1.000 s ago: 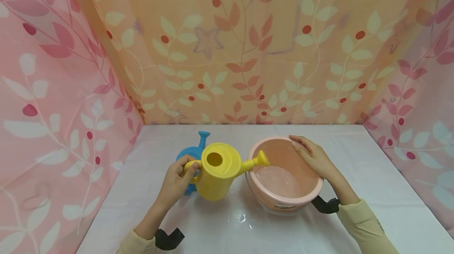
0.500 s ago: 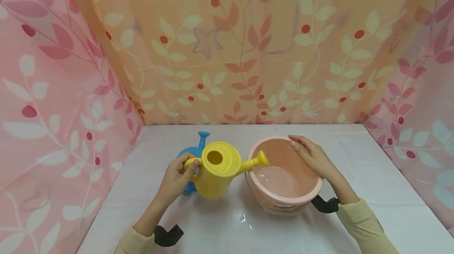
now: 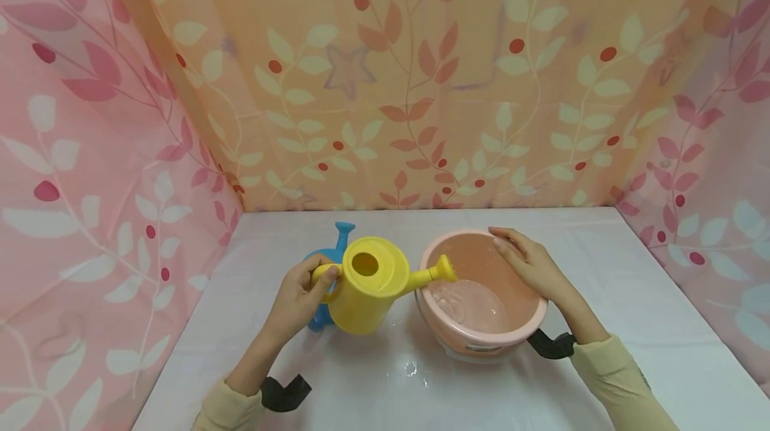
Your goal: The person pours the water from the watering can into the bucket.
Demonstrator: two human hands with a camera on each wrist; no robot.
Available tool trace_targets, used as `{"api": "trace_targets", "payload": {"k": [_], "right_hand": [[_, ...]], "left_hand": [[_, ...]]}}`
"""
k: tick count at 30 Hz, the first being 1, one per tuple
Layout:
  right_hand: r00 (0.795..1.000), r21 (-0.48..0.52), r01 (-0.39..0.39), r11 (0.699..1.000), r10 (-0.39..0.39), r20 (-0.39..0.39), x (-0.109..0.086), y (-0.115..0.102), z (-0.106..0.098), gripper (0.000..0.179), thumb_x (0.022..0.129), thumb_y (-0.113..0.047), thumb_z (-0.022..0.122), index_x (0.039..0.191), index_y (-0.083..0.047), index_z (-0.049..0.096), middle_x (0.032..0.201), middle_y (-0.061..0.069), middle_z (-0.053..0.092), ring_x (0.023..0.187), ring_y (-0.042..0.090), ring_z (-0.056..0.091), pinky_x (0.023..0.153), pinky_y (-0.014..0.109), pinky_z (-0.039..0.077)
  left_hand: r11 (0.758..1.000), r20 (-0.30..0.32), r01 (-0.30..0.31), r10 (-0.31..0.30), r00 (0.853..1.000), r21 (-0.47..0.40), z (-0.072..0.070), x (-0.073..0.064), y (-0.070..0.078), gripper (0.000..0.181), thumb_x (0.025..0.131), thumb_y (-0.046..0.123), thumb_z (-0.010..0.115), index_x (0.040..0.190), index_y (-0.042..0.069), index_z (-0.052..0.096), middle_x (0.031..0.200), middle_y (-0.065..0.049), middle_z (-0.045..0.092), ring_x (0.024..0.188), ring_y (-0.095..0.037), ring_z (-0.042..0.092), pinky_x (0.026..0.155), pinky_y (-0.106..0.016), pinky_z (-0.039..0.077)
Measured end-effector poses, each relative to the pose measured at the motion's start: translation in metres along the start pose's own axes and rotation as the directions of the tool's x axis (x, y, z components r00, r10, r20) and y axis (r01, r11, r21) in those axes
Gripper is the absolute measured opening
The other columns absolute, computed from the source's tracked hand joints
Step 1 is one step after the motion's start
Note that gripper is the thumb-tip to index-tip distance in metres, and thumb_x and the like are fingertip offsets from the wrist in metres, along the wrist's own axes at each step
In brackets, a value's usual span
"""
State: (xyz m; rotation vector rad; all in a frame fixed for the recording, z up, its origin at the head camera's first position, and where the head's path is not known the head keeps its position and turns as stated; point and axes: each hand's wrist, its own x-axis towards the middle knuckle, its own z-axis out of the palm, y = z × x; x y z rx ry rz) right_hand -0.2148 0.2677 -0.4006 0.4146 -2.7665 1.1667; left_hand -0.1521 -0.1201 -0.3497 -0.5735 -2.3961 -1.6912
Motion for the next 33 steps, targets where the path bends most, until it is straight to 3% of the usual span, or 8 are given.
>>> {"api": "trace_targets", "payload": {"k": [5, 10, 19, 26, 33], "right_hand": [[1.0, 0.014, 0.015, 1.0, -0.015, 0.005, 0.0, -0.002, -0.002, 0.04, 0.09, -0.033, 0.046, 0.127, -0.019, 0.042, 0.127, 0.003, 0.046, 0.116, 0.025, 0.044, 0.09, 0.048, 0.036], [0.999, 0.035, 0.041, 0.999, -0.041, 0.006, 0.0, -0.002, -0.003, 0.038, 0.091, -0.03, 0.046, 0.127, -0.02, 0.042, 0.128, 0.005, 0.046, 0.116, 0.026, 0.043, 0.091, 0.049, 0.035], [1.0, 0.015, -0.012, 1.0, 0.012, 0.001, 0.0, -0.001, 0.0, 0.04, 0.09, -0.035, 0.045, 0.127, -0.019, 0.042, 0.127, 0.001, 0.046, 0.117, 0.024, 0.043, 0.09, 0.05, 0.036], [1.0, 0.014, -0.024, 1.0, 0.024, 0.004, -0.001, -0.001, 0.0, 0.041, 0.09, -0.037, 0.045, 0.127, -0.019, 0.042, 0.127, 0.001, 0.046, 0.117, 0.024, 0.043, 0.09, 0.05, 0.036], [1.0, 0.007, -0.016, 1.0, 0.016, -0.002, -0.001, -0.001, 0.0, 0.041, 0.09, -0.036, 0.045, 0.127, -0.019, 0.043, 0.126, 0.001, 0.047, 0.116, 0.025, 0.044, 0.09, 0.05, 0.036]], "left_hand": [[1.0, -0.001, 0.014, -0.014, 1.0, 0.003, 0.0, 0.001, 0.002, 0.008, 0.087, 0.01, 0.052, 0.084, 0.003, 0.053, 0.073, -0.006, 0.047, 0.066, -0.016, 0.046, 0.056, -0.022, 0.041], [0.999, 0.0, 0.035, -0.035, 0.999, 0.013, 0.001, 0.002, 0.005, 0.009, 0.087, 0.012, 0.052, 0.084, 0.003, 0.053, 0.073, -0.011, 0.048, 0.068, -0.019, 0.046, 0.058, -0.023, 0.042], [0.998, 0.003, 0.052, -0.053, 0.999, 0.039, 0.004, 0.004, 0.012, 0.009, 0.087, 0.016, 0.053, 0.085, 0.007, 0.054, 0.076, -0.013, 0.05, 0.072, -0.016, 0.047, 0.062, -0.023, 0.043], [0.998, 0.025, 0.037, -0.038, 0.999, 0.052, 0.004, 0.007, 0.017, 0.014, 0.088, 0.02, 0.052, 0.086, 0.007, 0.053, 0.073, -0.004, 0.047, 0.071, -0.017, 0.047, 0.061, -0.024, 0.043], [0.999, 0.055, 0.0, -0.002, 0.998, 0.048, 0.004, 0.009, 0.021, 0.013, 0.088, 0.02, 0.052, 0.086, 0.006, 0.052, 0.069, -0.004, 0.044, 0.069, -0.016, 0.045, 0.058, -0.024, 0.041]]}}
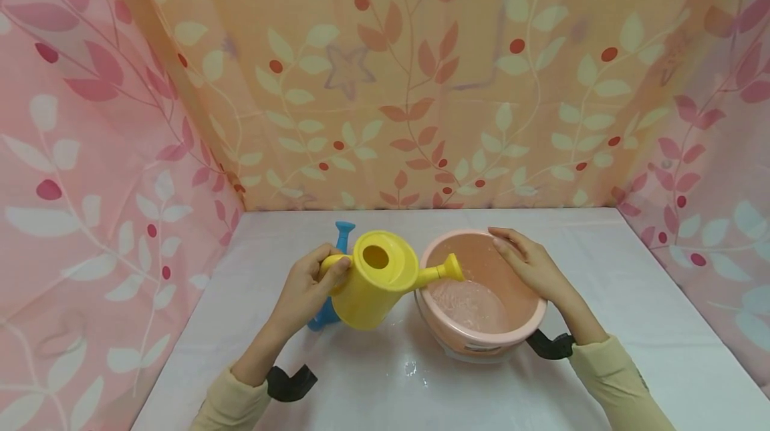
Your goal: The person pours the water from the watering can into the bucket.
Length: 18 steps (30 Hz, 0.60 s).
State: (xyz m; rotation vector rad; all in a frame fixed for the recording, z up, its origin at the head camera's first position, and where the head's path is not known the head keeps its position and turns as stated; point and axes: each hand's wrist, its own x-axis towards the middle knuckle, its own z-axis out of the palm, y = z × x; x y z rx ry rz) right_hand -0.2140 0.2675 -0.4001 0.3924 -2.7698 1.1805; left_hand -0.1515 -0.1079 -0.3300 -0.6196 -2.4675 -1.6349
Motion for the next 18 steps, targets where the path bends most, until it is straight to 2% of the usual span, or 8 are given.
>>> {"api": "trace_targets", "payload": {"k": [4, 11, 18], "right_hand": [[1.0, -0.003, 0.005, 1.0, -0.005, 0.007, 0.0001, 0.0001, -0.0001, 0.041, 0.09, -0.036, 0.044, 0.128, -0.018, 0.042, 0.127, 0.004, 0.046, 0.117, 0.026, 0.042, 0.09, 0.051, 0.035], [1.0, 0.003, 0.019, 1.0, -0.019, -0.008, 0.0003, 0.0004, 0.0, 0.039, 0.09, -0.034, 0.045, 0.126, -0.019, 0.043, 0.126, -0.001, 0.047, 0.117, 0.022, 0.043, 0.091, 0.049, 0.036], [1.0, 0.004, 0.017, 1.0, -0.017, -0.003, -0.0004, -0.0005, -0.0008, 0.04, 0.09, -0.035, 0.045, 0.127, -0.019, 0.042, 0.126, 0.001, 0.047, 0.116, 0.024, 0.043, 0.09, 0.05, 0.036]], "left_hand": [[1.0, -0.001, -0.011, 0.011, 1.0, 0.008, 0.0006, 0.0011, 0.0029, 0.013, 0.087, 0.018, 0.053, 0.085, 0.006, 0.052, 0.069, -0.004, 0.043, 0.068, -0.016, 0.044, 0.057, -0.023, 0.04], [0.999, -0.015, -0.014, 0.014, 1.0, 0.034, 0.002, 0.003, 0.006, 0.013, 0.087, 0.018, 0.053, 0.084, 0.005, 0.053, 0.067, -0.003, 0.043, 0.067, -0.015, 0.044, 0.056, -0.023, 0.039], [0.998, -0.017, -0.014, 0.015, 1.0, 0.055, 0.0034, 0.0055, 0.0096, 0.01, 0.087, 0.019, 0.054, 0.084, 0.009, 0.052, 0.067, -0.002, 0.043, 0.067, -0.016, 0.044, 0.056, -0.023, 0.038]]}}
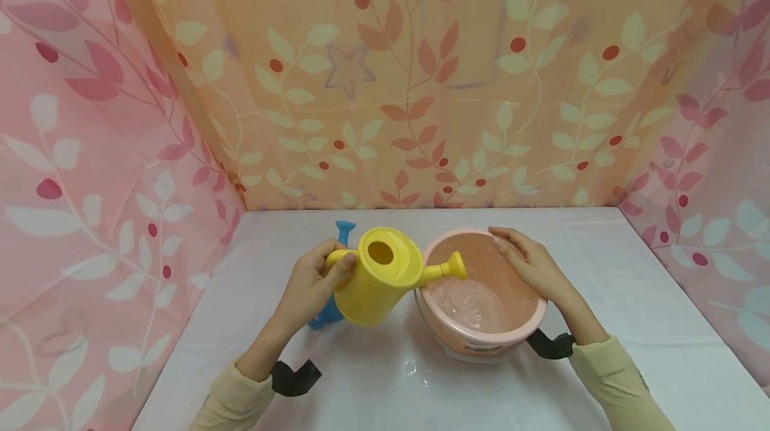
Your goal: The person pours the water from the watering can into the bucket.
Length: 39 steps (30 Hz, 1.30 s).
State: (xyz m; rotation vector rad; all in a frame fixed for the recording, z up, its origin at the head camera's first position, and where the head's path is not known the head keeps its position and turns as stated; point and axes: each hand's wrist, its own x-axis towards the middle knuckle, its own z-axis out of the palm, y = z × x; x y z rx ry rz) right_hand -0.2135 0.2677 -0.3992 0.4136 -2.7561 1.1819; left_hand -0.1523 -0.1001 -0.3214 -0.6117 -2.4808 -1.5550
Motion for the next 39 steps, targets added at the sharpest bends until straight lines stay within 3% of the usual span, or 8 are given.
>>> {"api": "trace_targets", "payload": {"k": [9, 20, 29, 33, 39], "right_hand": [[1.0, -0.011, -0.005, 1.0, 0.005, 0.012, 0.0, 0.001, 0.0, 0.04, 0.091, -0.035, 0.044, 0.127, -0.019, 0.042, 0.127, 0.004, 0.046, 0.117, 0.027, 0.041, 0.09, 0.051, 0.035], [1.0, -0.007, 0.003, 1.0, -0.003, 0.003, 0.001, 0.0, 0.001, 0.039, 0.091, -0.033, 0.045, 0.127, -0.019, 0.043, 0.127, 0.003, 0.047, 0.116, 0.025, 0.043, 0.09, 0.05, 0.036], [1.0, 0.018, 0.001, 1.0, -0.001, -0.007, 0.0, -0.001, 0.0, 0.037, 0.09, -0.033, 0.046, 0.125, -0.019, 0.044, 0.124, -0.001, 0.048, 0.116, 0.021, 0.044, 0.09, 0.048, 0.037], [1.0, 0.017, -0.007, 1.0, 0.007, -0.008, 0.001, -0.002, 0.001, 0.038, 0.09, -0.033, 0.046, 0.125, -0.019, 0.044, 0.125, 0.0, 0.048, 0.116, 0.022, 0.044, 0.09, 0.048, 0.037], [1.0, 0.014, -0.001, 1.0, 0.001, -0.003, 0.001, 0.001, 0.001, 0.038, 0.091, -0.032, 0.045, 0.126, -0.019, 0.044, 0.125, 0.002, 0.048, 0.116, 0.024, 0.043, 0.09, 0.048, 0.037]], "left_hand": [[1.0, -0.01, -0.004, 0.004, 1.0, 0.006, 0.002, 0.003, -0.001, 0.012, 0.087, 0.02, 0.054, 0.084, 0.008, 0.052, 0.069, -0.002, 0.045, 0.069, -0.016, 0.046, 0.058, -0.023, 0.04], [1.0, -0.009, -0.019, 0.019, 1.0, -0.001, 0.005, 0.01, -0.031, 0.014, 0.085, 0.032, 0.054, 0.085, 0.017, 0.053, 0.076, -0.002, 0.054, 0.073, -0.015, 0.05, 0.064, -0.027, 0.045], [1.0, 0.001, -0.004, 0.004, 1.0, 0.019, 0.004, 0.01, -0.027, 0.014, 0.086, 0.03, 0.053, 0.084, 0.016, 0.054, 0.066, -0.001, 0.045, 0.063, -0.015, 0.045, 0.054, -0.024, 0.039], [1.0, 0.0, 0.007, -0.007, 1.0, 0.025, 0.003, 0.009, -0.013, 0.014, 0.087, 0.025, 0.053, 0.084, 0.011, 0.055, 0.065, -0.002, 0.043, 0.062, -0.015, 0.044, 0.053, -0.023, 0.037], [0.999, 0.002, -0.005, 0.005, 1.0, 0.046, 0.003, 0.011, -0.02, 0.014, 0.086, 0.032, 0.053, 0.083, 0.018, 0.054, 0.065, -0.001, 0.044, 0.061, -0.015, 0.045, 0.053, -0.023, 0.038]]}}
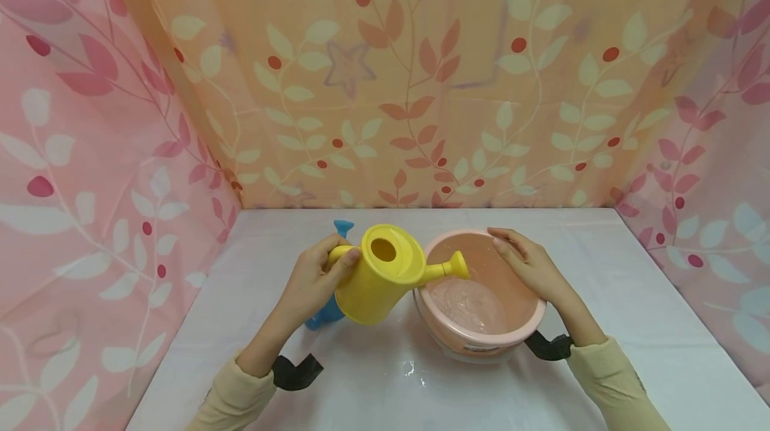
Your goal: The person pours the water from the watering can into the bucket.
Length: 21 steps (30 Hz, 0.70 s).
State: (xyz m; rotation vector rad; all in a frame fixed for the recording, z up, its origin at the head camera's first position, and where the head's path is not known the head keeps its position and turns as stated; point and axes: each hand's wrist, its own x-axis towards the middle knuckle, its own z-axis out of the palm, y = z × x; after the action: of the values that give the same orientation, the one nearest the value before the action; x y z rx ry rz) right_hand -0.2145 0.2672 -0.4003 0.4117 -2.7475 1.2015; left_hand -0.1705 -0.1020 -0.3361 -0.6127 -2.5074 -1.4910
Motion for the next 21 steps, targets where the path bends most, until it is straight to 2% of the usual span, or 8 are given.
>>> {"api": "trace_targets", "payload": {"k": [1, 8, 21], "right_hand": [[1.0, -0.001, 0.004, 1.0, -0.004, 0.001, 0.0001, 0.0005, 0.0001, 0.038, 0.091, -0.032, 0.045, 0.126, -0.019, 0.044, 0.126, 0.002, 0.048, 0.116, 0.024, 0.043, 0.09, 0.048, 0.037], [1.0, -0.007, -0.006, 1.0, 0.006, -0.007, 0.0, 0.0014, 0.0003, 0.038, 0.09, -0.033, 0.046, 0.126, -0.02, 0.044, 0.125, 0.001, 0.048, 0.116, 0.023, 0.044, 0.09, 0.048, 0.037], [1.0, 0.007, 0.011, 1.0, -0.011, -0.011, 0.0002, 0.0001, 0.0, 0.036, 0.09, -0.032, 0.046, 0.125, -0.02, 0.045, 0.125, -0.001, 0.048, 0.116, 0.021, 0.044, 0.09, 0.047, 0.038]], "left_hand": [[1.0, -0.005, 0.002, -0.002, 1.0, 0.0, 0.001, 0.0008, -0.0043, 0.015, 0.085, 0.034, 0.054, 0.083, 0.02, 0.054, 0.065, 0.0, 0.045, 0.061, -0.015, 0.045, 0.052, -0.024, 0.038], [1.0, 0.0, 0.011, -0.011, 1.0, 0.0, 0.0009, 0.0022, -0.0039, 0.018, 0.085, 0.034, 0.053, 0.084, 0.017, 0.054, 0.065, -0.001, 0.044, 0.06, -0.015, 0.044, 0.052, -0.023, 0.037], [0.998, 0.011, -0.03, 0.029, 1.0, 0.048, 0.0027, 0.0055, -0.0026, 0.02, 0.086, 0.039, 0.051, 0.082, 0.019, 0.052, 0.06, 0.001, 0.039, 0.055, -0.014, 0.041, 0.048, -0.022, 0.034]]}}
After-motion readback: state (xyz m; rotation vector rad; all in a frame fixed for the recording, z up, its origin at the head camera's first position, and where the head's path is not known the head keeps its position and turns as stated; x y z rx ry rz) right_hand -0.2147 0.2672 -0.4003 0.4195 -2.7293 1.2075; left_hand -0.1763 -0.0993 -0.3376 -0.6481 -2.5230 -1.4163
